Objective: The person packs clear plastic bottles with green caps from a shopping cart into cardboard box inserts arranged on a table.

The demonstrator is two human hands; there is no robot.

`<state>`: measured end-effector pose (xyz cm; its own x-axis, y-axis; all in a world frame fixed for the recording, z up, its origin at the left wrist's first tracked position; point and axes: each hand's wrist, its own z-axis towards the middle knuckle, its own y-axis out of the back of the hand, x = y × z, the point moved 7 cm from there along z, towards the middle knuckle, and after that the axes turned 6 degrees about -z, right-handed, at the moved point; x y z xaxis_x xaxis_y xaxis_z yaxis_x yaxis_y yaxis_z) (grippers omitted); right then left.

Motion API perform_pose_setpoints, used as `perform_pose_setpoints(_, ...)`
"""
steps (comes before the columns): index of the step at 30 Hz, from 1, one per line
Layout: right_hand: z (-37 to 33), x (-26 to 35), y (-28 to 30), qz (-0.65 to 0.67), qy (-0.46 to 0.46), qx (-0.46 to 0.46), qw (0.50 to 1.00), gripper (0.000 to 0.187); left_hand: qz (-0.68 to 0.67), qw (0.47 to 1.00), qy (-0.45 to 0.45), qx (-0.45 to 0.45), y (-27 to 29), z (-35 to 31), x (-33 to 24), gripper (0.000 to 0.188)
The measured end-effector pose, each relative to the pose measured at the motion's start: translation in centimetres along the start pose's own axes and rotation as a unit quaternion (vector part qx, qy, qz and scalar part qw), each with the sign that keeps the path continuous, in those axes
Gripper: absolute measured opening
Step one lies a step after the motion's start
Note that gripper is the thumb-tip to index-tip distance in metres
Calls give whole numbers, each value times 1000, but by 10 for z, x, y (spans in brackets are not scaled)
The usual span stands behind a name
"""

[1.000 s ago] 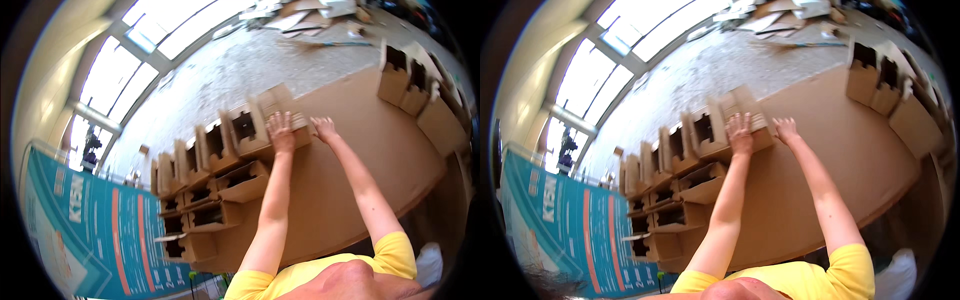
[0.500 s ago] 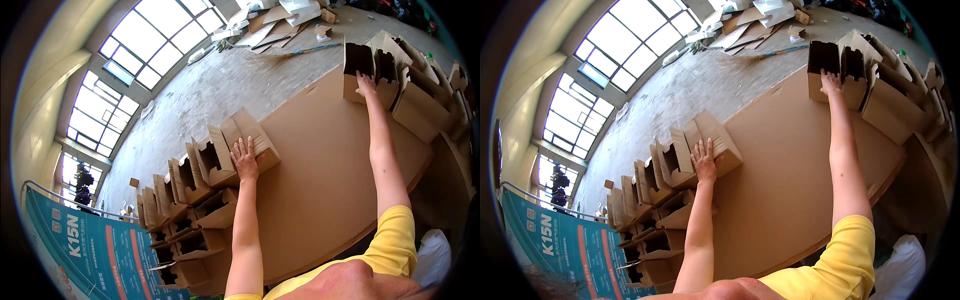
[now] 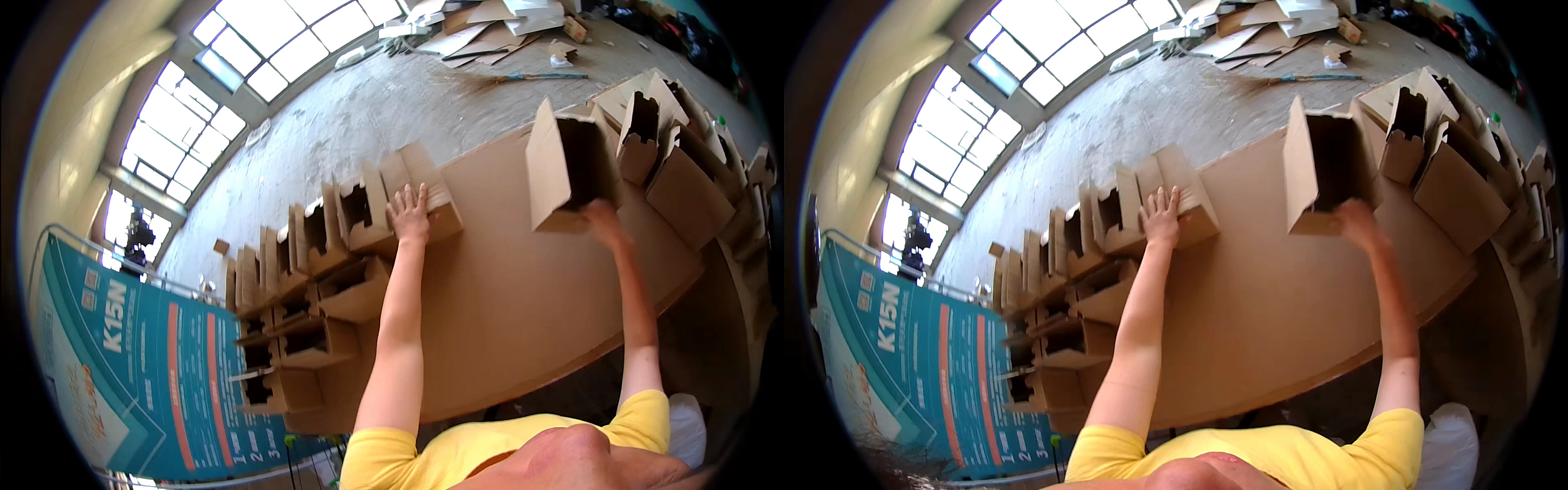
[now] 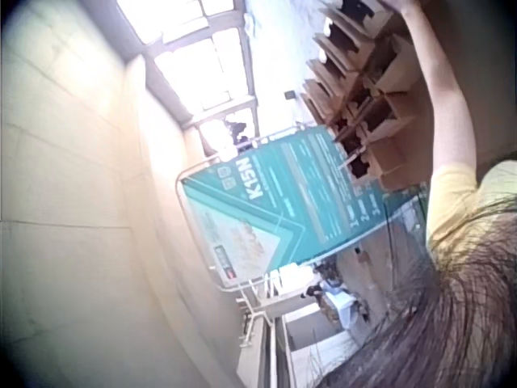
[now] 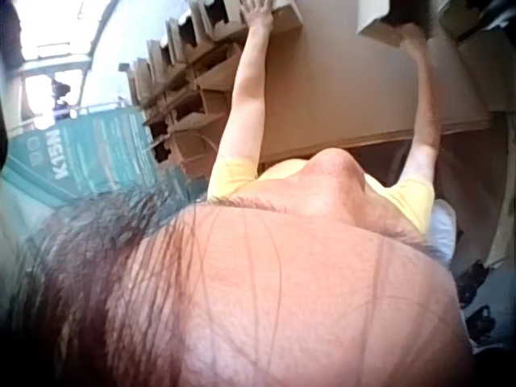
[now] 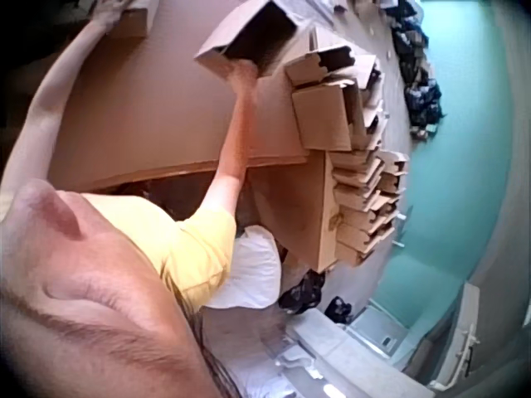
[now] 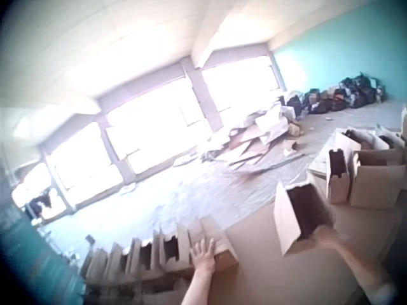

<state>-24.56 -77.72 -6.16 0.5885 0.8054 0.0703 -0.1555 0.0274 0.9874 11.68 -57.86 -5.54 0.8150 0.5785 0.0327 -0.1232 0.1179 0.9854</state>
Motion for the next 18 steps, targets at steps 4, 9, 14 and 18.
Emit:
perform_pose_setpoints(4, -70, 116, 3, 33, 181, 51, 982, 7, -208, 971, -100, 62, 34, -42, 0, 71)
perform_pose_setpoints(9, -151, 236, -1, 54, 384, 62, 920, 2, -266, 937, -224, -40, 148, -195, 7, 85)
perform_pose_setpoints(14, -208, 354, 27, 40, 478, 99, 872, 16, -232, 947, -217, 52, 194, -372, 74, 44)
perform_pose_setpoints(18, -223, 430, 20, 0, 529, 125, 840, 24, -203, 961, -187, 8, 191, -457, 134, 21)
